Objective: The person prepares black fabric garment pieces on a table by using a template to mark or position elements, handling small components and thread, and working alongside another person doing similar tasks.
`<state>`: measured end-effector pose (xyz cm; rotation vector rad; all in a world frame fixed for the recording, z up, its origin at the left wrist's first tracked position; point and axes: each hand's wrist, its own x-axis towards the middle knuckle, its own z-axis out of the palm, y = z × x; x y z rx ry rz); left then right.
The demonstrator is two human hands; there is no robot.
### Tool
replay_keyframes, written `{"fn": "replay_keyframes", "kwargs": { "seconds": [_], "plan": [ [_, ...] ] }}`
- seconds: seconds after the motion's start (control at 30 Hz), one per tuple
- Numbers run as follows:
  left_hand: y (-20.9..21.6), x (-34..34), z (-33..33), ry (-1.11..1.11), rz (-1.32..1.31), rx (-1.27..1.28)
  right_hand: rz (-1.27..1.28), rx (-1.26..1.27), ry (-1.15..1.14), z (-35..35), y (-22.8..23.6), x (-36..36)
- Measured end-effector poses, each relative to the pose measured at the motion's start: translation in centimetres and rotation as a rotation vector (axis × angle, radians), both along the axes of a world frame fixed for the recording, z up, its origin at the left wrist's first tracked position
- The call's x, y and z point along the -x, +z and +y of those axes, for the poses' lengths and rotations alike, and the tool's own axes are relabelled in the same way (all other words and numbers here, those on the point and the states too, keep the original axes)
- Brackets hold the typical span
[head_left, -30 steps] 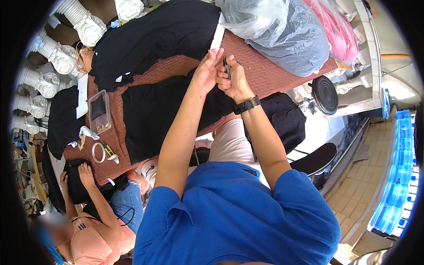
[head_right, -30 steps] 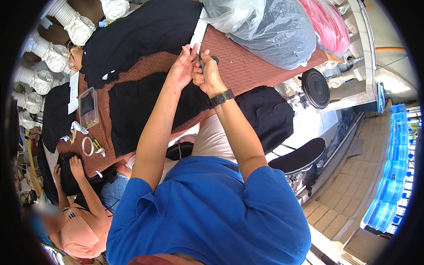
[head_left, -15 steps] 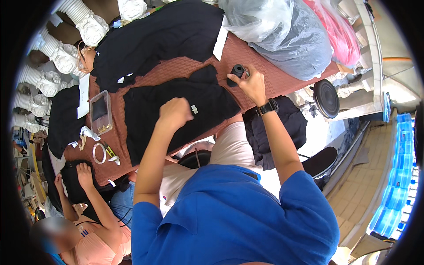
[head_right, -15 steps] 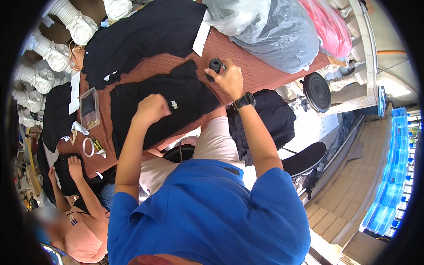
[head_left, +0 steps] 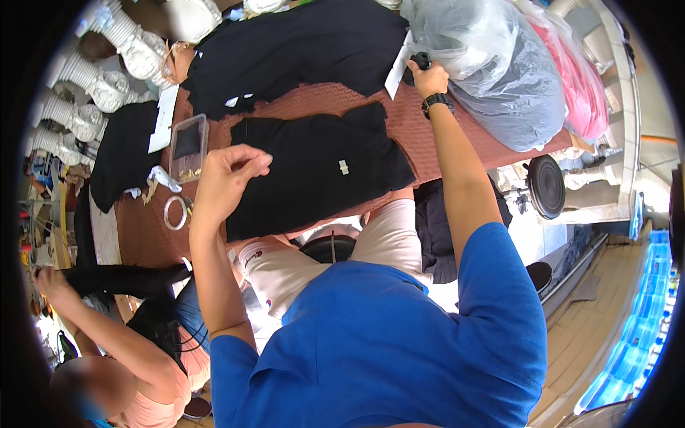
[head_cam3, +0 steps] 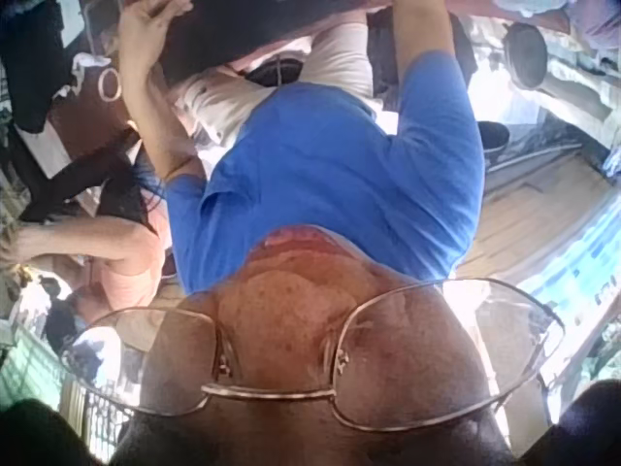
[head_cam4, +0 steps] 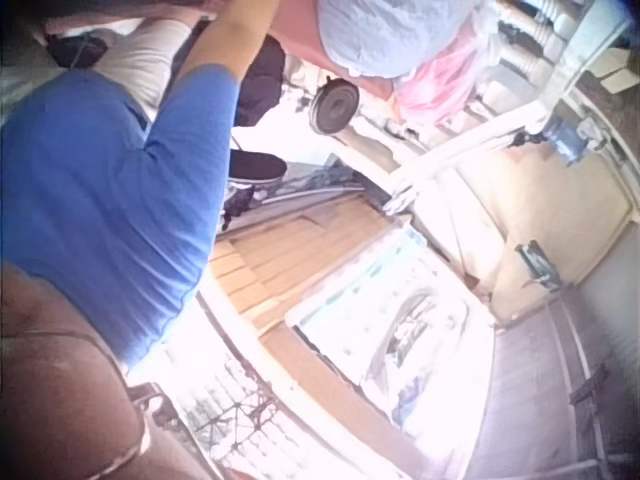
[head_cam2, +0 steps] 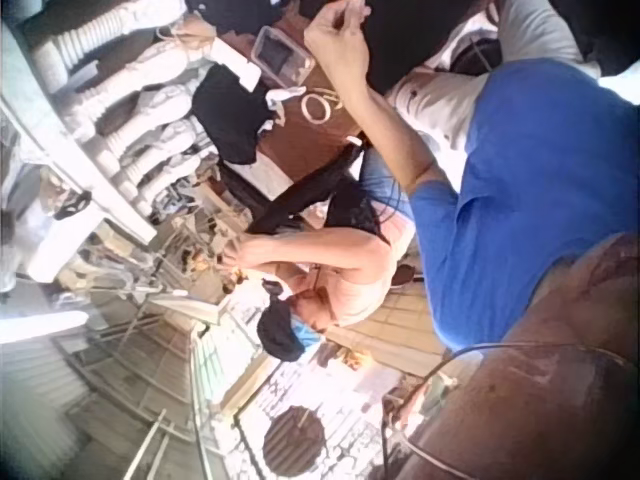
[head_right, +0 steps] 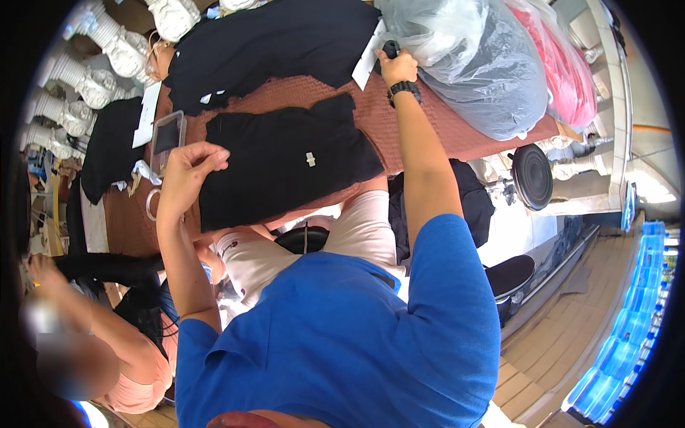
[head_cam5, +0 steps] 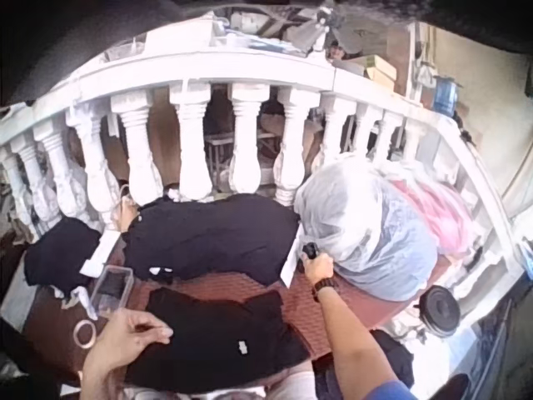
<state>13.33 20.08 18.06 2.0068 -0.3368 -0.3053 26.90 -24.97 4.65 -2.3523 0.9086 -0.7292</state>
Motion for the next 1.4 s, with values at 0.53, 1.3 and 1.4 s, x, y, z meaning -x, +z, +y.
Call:
{"fn": "replay_keyframes", "kwargs": {
  "seconds": [0.53, 1.3, 1.4],
  "plan": [
    [1.2, -2.0, -0.8, -0.035, -0.145, 0.007, 0.197, 0.318, 0.239, 0.0, -7.6, 14.5],
    [10.2, 2.1, 11.2, -0.412, 0.106, 1.632, 0.092, -1.103, 1.414, 9.5, 9.3, 14.9],
    [11.4, 4.3, 12.6, -0.568, -0.134, 1.815, 0.071, -0.957, 1.232, 7.7, 7.5, 15.7]
  ]
}}
